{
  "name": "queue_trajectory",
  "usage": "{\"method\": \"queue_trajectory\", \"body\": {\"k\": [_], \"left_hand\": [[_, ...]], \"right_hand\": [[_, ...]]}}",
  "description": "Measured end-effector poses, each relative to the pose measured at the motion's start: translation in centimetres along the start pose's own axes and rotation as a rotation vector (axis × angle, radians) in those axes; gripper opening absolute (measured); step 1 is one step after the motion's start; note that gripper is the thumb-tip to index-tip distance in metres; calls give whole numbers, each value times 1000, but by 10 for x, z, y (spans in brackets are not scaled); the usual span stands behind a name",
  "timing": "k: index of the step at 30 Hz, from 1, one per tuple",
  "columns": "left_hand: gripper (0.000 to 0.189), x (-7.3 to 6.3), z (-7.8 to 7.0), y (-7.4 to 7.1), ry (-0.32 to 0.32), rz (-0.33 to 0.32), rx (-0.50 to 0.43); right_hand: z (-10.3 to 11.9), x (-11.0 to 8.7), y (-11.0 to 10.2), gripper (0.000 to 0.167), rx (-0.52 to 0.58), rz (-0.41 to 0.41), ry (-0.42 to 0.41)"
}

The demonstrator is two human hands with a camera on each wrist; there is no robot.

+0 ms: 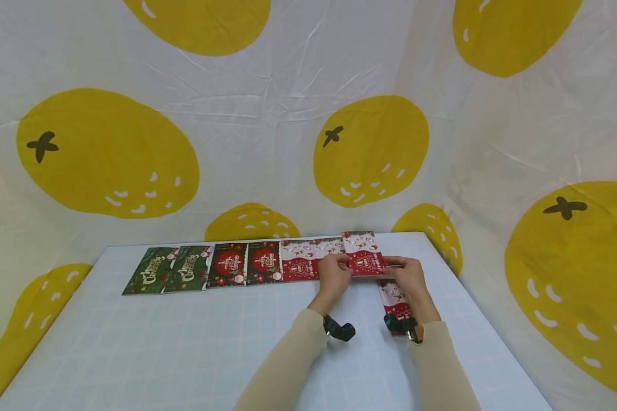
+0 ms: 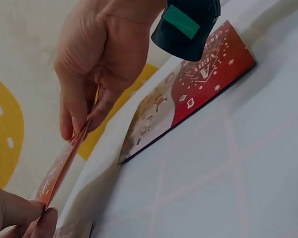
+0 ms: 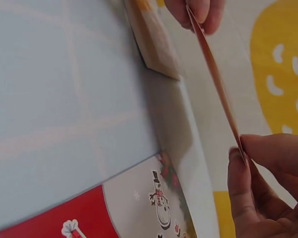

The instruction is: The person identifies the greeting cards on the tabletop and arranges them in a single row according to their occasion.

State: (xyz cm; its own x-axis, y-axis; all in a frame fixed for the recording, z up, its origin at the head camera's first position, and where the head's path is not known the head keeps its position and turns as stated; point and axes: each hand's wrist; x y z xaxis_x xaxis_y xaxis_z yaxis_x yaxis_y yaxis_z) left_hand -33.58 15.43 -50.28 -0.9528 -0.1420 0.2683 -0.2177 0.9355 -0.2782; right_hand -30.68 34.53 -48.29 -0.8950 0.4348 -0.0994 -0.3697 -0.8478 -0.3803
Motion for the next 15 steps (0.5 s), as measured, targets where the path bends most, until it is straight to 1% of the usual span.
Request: {"method": "queue_trajectory", "body": {"k": [3,7,11,15], "left_hand": [[34,1,-1,2,-37,15,23],[35,3,-3,5,-69,38,72],[37,7,-3,8,-76,47,115],[35,9,-2,12,-81,54,145]], "right_hand": [[-1,4,1,40,-21,-2,6],[0,8,2,40,-31,1,10],[1,11,3,41,-22,9,11],[-1,14,5,40,-32,10,23]]}}
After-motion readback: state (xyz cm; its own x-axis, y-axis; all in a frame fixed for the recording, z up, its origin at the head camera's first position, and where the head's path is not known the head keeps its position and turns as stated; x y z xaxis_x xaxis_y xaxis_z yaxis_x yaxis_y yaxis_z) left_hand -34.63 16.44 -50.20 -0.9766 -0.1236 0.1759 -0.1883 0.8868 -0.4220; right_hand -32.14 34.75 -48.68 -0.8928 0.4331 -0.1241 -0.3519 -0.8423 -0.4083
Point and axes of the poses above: each hand's wrist, its own x-axis towards the middle knuckle, its own y-axis out of the palm, z = x × y, and after that the axes turned 7 degrees about -z, right-handed
